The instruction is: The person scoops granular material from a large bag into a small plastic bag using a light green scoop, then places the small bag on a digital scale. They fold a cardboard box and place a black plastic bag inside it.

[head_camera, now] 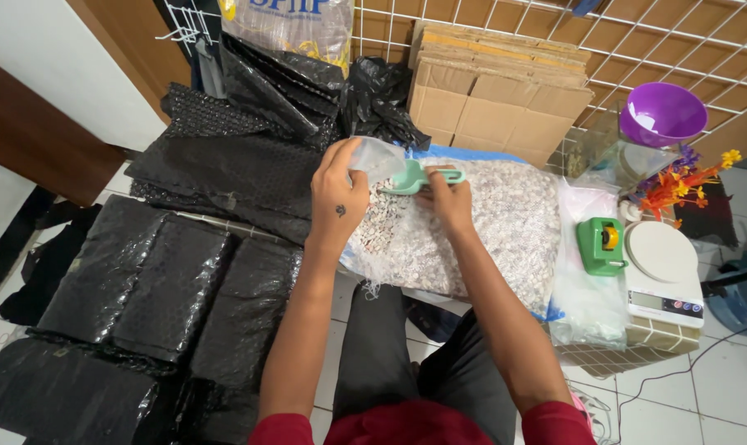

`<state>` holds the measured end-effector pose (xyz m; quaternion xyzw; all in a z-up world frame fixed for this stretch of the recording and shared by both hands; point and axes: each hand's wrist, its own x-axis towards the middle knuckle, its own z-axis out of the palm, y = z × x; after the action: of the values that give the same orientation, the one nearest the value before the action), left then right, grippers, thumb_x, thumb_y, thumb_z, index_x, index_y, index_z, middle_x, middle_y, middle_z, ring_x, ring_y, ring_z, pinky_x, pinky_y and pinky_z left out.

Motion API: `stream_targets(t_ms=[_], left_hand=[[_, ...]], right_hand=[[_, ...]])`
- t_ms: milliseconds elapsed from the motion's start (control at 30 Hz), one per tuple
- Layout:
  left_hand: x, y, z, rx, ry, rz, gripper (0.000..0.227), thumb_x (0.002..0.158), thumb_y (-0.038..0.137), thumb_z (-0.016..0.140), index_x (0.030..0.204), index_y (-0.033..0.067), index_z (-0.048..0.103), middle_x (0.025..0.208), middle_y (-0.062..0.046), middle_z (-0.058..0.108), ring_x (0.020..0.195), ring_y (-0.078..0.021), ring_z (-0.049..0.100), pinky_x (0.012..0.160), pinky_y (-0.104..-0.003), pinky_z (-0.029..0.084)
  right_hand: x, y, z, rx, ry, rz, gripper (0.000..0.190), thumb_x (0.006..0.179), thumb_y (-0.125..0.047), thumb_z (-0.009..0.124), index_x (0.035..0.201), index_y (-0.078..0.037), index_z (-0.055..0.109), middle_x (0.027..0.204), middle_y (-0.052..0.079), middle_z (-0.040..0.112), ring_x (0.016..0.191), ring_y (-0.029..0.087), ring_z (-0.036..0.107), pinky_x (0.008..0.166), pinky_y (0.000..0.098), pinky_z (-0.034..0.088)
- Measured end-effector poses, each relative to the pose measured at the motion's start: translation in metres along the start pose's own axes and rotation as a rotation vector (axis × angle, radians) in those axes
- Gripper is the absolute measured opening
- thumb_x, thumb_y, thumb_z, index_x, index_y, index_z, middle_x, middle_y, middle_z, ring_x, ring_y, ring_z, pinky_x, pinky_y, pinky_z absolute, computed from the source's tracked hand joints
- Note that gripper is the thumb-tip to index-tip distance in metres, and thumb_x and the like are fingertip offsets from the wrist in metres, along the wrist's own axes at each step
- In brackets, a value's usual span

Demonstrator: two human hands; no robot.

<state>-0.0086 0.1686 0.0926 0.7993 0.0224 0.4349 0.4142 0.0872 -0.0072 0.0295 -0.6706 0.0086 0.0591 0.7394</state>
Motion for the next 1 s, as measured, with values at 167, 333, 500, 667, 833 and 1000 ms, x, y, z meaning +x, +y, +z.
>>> stream_targets(t_ms=[167,333,500,667,833,1000], left_hand=[[0.004,0.002,-0.004,-0.021,0.041,0.001,0.047,0.078,-0.006,0.053,0.123,-0.0008,0.069,0.124,-0.02,0.067,0.114,-0.0395,0.067,0.094,-0.044,0.056],[0.008,-0.009,-0.001,-0.021,0.038,-0.07,0.048,0.079,-0.002,0.056,0.124,0.002,0.07,0.126,-0.017,0.068,0.117,-0.0361,0.066,0.097,-0.044,0.056],[0.01,-0.028,0.014,0.049,-0.016,-0.197,0.046,0.08,0.008,0.061,0.124,0.0092,0.071,0.127,-0.01,0.068,0.117,-0.0314,0.066,0.098,-0.045,0.055],[0.017,-0.032,0.027,0.175,-0.146,-0.387,0.048,0.082,0.02,0.059,0.129,0.0183,0.069,0.134,-0.001,0.064,0.117,-0.0319,0.066,0.095,-0.052,0.056],[0.02,-0.035,0.045,0.262,-0.286,-0.473,0.051,0.083,0.027,0.06,0.134,0.0241,0.066,0.141,0.006,0.058,0.119,-0.0311,0.066,0.094,-0.054,0.056],[0.019,-0.02,0.053,0.258,-0.402,-0.452,0.055,0.084,0.027,0.06,0.139,0.0199,0.062,0.145,0.003,0.054,0.123,-0.0353,0.063,0.096,-0.058,0.055]], right_hand=[[-0.007,-0.01,-0.009,0.194,0.053,0.165,0.041,0.092,-0.03,0.066,0.117,0.002,0.059,0.095,0.029,0.071,0.078,0.036,0.078,0.073,0.0452,0.069],[-0.017,-0.021,-0.026,0.259,0.038,0.208,0.044,0.092,-0.033,0.065,0.117,0.003,0.058,0.097,0.031,0.071,0.085,0.04,0.078,0.079,0.048,0.067],[-0.001,-0.004,-0.055,0.328,-0.016,0.208,0.043,0.092,-0.043,0.06,0.116,-0.007,0.055,0.096,0.02,0.068,0.086,0.035,0.078,0.079,0.0426,0.068],[0.005,-0.023,-0.078,0.345,-0.019,0.149,0.039,0.092,-0.042,0.059,0.112,-0.009,0.053,0.091,0.02,0.068,0.081,0.038,0.078,0.073,0.0434,0.07],[0.005,-0.053,-0.083,0.33,-0.026,0.091,0.037,0.092,-0.04,0.057,0.111,-0.008,0.053,0.088,0.015,0.067,0.078,0.035,0.079,0.073,0.0416,0.07],[-0.01,-0.095,-0.067,0.268,-0.043,-0.028,0.036,0.092,-0.036,0.06,0.107,-0.003,0.056,0.086,0.017,0.067,0.074,0.04,0.078,0.072,0.0504,0.069]])
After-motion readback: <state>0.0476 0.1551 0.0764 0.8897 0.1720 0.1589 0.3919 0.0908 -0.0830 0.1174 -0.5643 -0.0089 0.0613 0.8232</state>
